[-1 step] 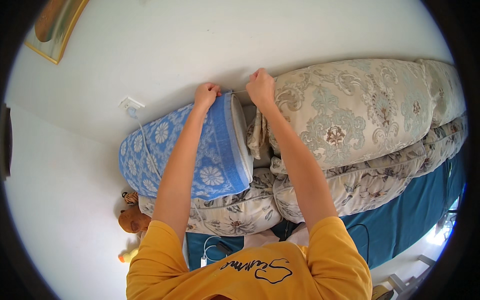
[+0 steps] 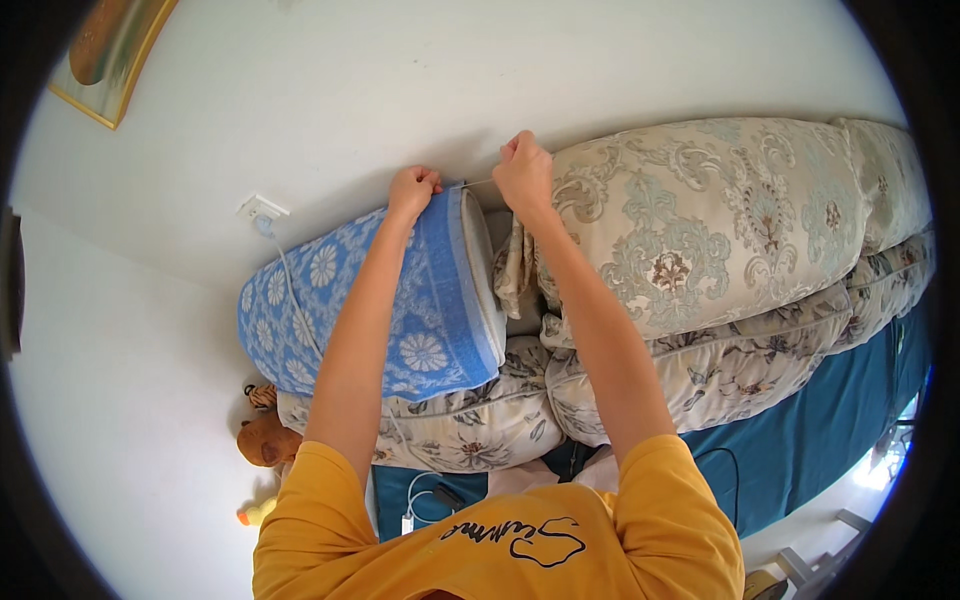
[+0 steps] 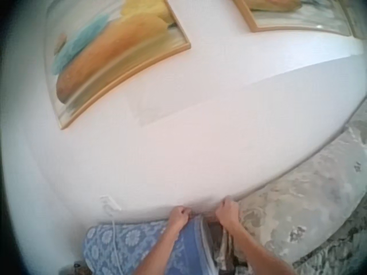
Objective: The person is sitting on the floor and sewing a blue floral pillow by hand. They use a needle and thread to stitch the edges of the pillow, repeatedly pulling the thread through the fabric to secure it.
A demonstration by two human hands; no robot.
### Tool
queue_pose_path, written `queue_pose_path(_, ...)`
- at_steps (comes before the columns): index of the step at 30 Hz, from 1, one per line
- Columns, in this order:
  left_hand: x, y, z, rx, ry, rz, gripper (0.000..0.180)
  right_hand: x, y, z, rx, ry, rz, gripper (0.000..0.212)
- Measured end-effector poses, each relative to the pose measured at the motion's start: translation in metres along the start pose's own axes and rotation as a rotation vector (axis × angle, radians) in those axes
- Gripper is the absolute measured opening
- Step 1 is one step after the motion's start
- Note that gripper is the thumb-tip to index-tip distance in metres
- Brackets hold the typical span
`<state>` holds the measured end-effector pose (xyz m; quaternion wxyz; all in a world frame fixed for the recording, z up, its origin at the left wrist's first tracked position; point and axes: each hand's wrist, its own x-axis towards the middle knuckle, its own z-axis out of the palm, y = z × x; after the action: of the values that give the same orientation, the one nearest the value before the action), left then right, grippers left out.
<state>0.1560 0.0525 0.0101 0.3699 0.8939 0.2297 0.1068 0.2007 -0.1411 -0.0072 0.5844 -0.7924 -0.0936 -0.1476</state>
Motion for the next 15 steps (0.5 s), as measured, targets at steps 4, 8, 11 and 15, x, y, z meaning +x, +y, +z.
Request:
queue_pose_path(4, 0.001, -0.003, -0.004, 0.105, -0.009, -0.008, 0.016, 0.004, -0.026, -0.052, 0.053, 0.189, -0.086, 0.007)
queue_pose_path(8, 0.008, -0.01, -0.005, 0.083, -0.087, 0.027, 0.017, 0.009, -0.001, -0.08, -0.074, 0.148, -0.16, 0.006)
queue_pose_path(11, 0.007, -0.009, -0.006, 0.101, -0.127, 0.027, 0.017, 0.007, -0.003, -0.083, -0.126, 0.113, -0.2, 0.007)
queue_pose_path(15, 0.009, 0.0, -0.01, 0.141, -0.26, -0.019, 0.021, 0.009, 0.0, -0.093, -0.274, 0.045, -0.152, 0.007)
